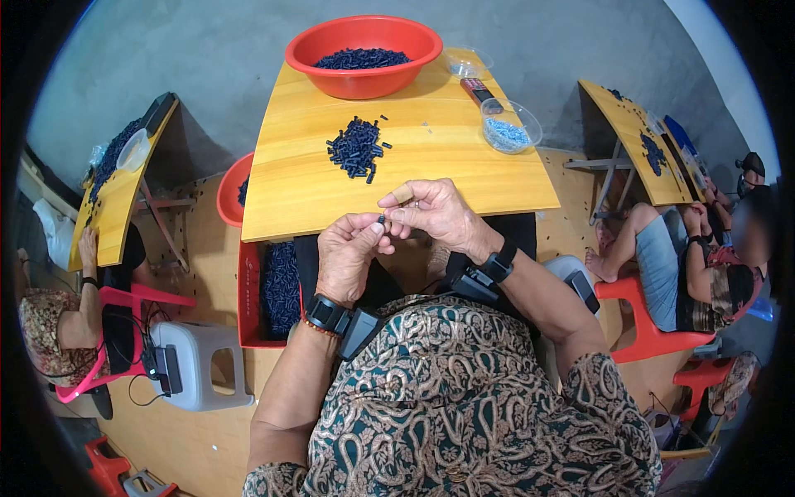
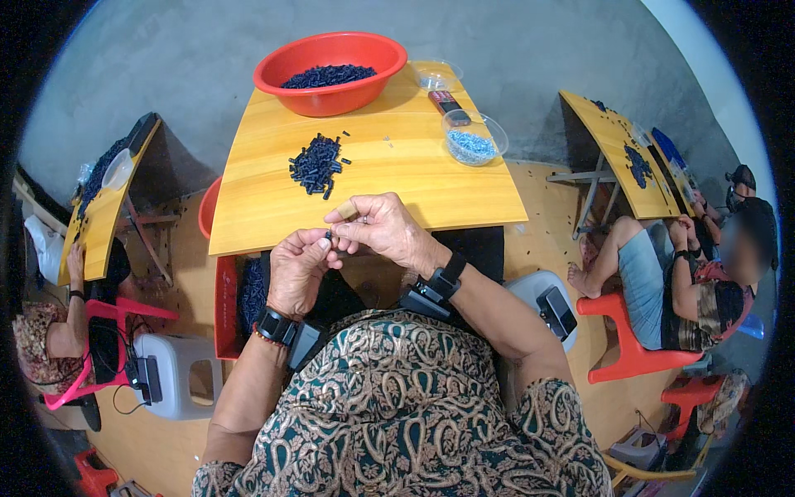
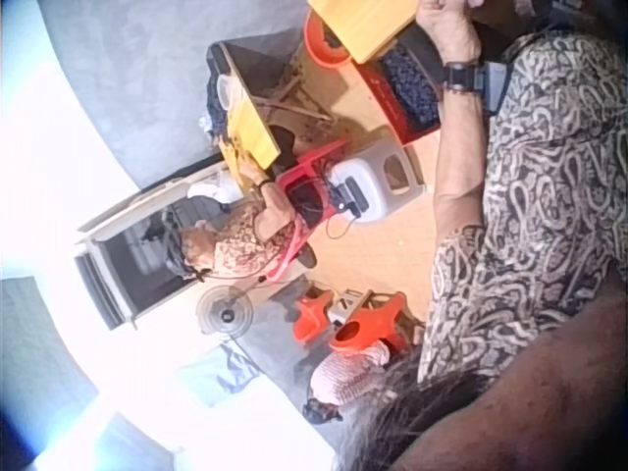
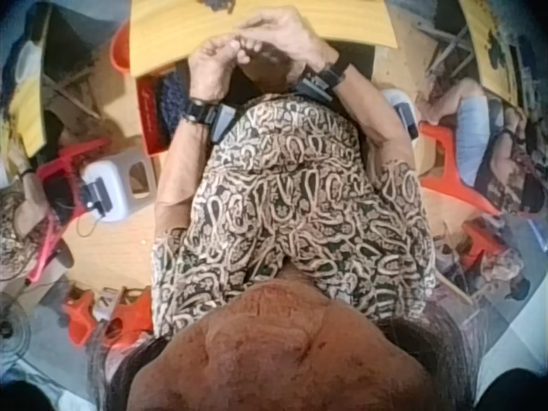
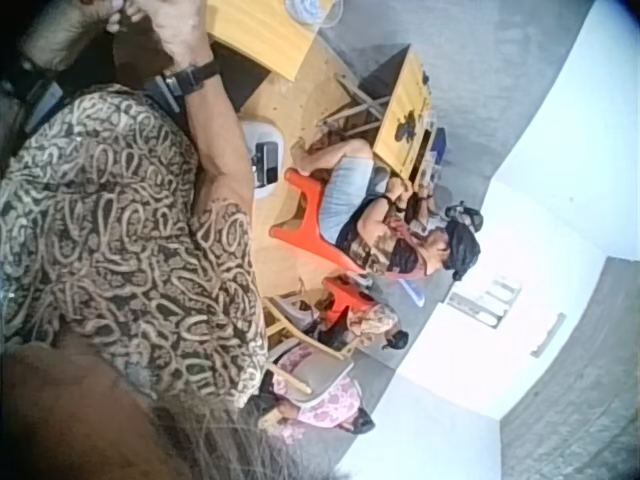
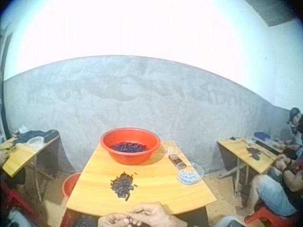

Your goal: Manually assembling small plastic components by attaching metal clips.

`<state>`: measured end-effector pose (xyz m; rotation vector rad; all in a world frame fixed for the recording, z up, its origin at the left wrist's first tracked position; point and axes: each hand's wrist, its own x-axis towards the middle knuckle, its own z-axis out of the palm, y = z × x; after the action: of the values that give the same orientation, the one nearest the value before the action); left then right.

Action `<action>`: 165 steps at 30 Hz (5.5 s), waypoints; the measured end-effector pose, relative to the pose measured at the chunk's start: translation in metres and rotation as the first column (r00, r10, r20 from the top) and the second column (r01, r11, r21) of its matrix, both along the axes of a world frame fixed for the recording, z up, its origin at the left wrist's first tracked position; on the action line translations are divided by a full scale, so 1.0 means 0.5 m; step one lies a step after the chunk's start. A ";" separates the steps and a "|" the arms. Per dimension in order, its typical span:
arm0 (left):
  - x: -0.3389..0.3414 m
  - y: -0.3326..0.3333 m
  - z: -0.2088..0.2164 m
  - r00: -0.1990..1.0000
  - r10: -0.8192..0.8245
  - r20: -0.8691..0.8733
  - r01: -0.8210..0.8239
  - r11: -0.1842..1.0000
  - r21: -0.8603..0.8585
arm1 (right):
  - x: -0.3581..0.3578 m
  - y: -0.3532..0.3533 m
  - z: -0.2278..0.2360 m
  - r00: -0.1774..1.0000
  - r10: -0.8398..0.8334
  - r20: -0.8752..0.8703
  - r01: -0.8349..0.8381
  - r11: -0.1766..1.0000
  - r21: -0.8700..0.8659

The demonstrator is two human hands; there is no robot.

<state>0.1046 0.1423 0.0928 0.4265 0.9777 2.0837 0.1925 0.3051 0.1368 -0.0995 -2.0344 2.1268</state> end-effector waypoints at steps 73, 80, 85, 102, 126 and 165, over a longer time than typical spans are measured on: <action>-0.009 0.005 -0.013 0.984 0.174 -0.029 -0.175 0.982 -0.075 | -0.140 0.119 0.010 0.976 -0.210 -0.053 0.165 0.562 0.810; -0.007 0.003 -0.012 0.982 0.183 -0.039 -0.185 0.979 -0.084 | -0.158 0.099 0.026 0.985 -0.143 -0.099 0.155 0.460 0.874; -0.009 0.003 -0.011 0.985 0.168 -0.030 -0.169 0.983 -0.064 | -0.160 0.112 0.018 0.983 -0.145 -0.115 0.170 0.457 0.873; -0.010 0.005 -0.012 0.983 0.177 -0.054 -0.182 0.979 -0.093 | -0.192 0.125 -0.005 0.982 -0.177 -0.071 0.140 0.413 0.900; -0.004 -0.006 0.002 0.994 0.070 -0.089 -0.075 0.996 -0.053 | -0.004 0.016 0.017 0.999 -0.034 -0.011 0.031 0.979 -0.200; 0.002 0.000 0.005 0.993 -0.002 -0.122 -0.002 1.000 -0.031 | 0.001 -0.022 -0.012 0.985 -0.172 -0.019 0.173 0.982 0.079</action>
<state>0.1054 0.1421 0.0955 0.5432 1.0798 2.0592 0.1927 0.2943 0.1306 -0.2414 -2.0215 1.9357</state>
